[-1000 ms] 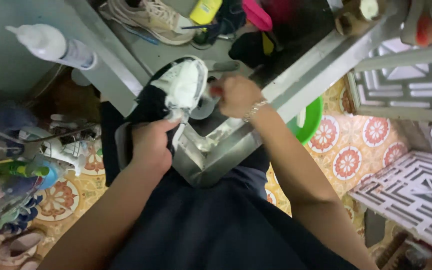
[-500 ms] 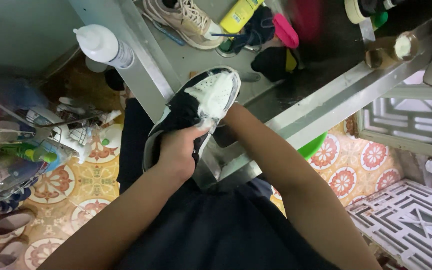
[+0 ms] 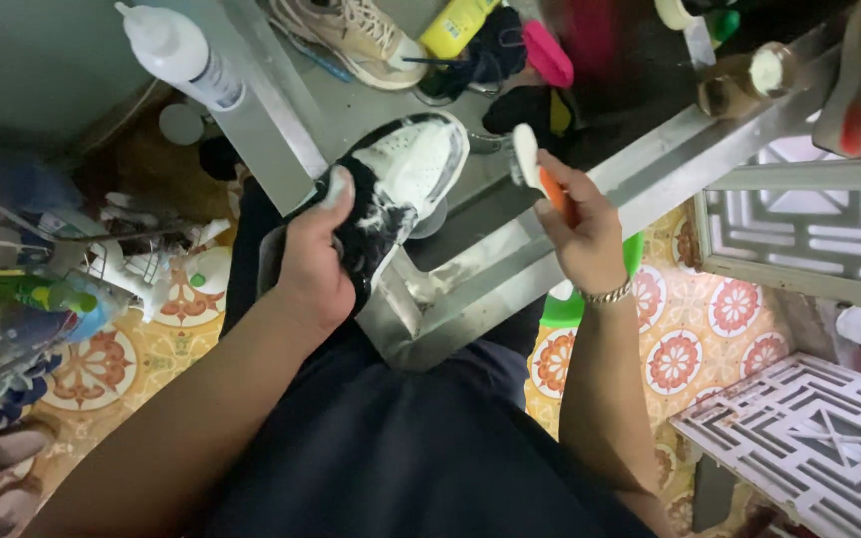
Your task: Cleaning and rinsing a pair of sneakers using a brush, soap, and a sink faucet.
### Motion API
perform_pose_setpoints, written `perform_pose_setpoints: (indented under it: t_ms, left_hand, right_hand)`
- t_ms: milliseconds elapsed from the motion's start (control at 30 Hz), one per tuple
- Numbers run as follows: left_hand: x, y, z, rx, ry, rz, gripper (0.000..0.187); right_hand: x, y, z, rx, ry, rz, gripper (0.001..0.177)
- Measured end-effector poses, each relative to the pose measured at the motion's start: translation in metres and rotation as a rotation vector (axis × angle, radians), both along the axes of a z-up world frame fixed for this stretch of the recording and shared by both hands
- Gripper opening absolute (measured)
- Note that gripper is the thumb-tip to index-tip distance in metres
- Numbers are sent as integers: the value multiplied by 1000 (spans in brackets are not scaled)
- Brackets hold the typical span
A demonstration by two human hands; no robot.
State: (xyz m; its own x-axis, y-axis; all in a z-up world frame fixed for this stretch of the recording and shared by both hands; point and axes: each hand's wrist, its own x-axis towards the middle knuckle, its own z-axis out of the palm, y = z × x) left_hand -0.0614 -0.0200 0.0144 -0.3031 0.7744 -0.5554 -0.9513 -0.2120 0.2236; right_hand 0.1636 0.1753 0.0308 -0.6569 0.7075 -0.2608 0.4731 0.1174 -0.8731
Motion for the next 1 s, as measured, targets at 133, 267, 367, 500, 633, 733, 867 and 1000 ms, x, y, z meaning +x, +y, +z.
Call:
perform_pose_setpoints:
  t_ms: [133, 267, 367, 500, 633, 733, 867, 1000]
  left_hand:
    - [33, 6, -4, -288, -8, -124, 45]
    - [68, 6, -21, -255, 53, -294, 41]
    - [71, 15, -10, -179, -19, -360, 39]
    - [69, 17, -9, -173, -54, -370, 38]
    - [69, 11, -12, -72, -37, -350, 36]
    - [71, 11, -13, -120, -49, -395, 37]
    - [81, 6, -43, -166, 3, -445, 33]
    - [80, 7, -47, -125, 1, -475, 30]
  right_hand:
    - [15, -31, 5, 182, 214, -95, 40]
    - [19, -68, 0, 128, 294, -271, 36]
    - [27, -93, -32, -6, 314, -418, 26]
    - [8, -114, -42, -218, 524, -468, 21]
    - [-4, -116, -23, -319, 553, -429, 18]
    - [1, -119, -27, -331, 544, -412, 21]
    - [8, -125, -38, -378, 553, -309, 18]
    - [13, -122, -40, -334, 586, -242, 15]
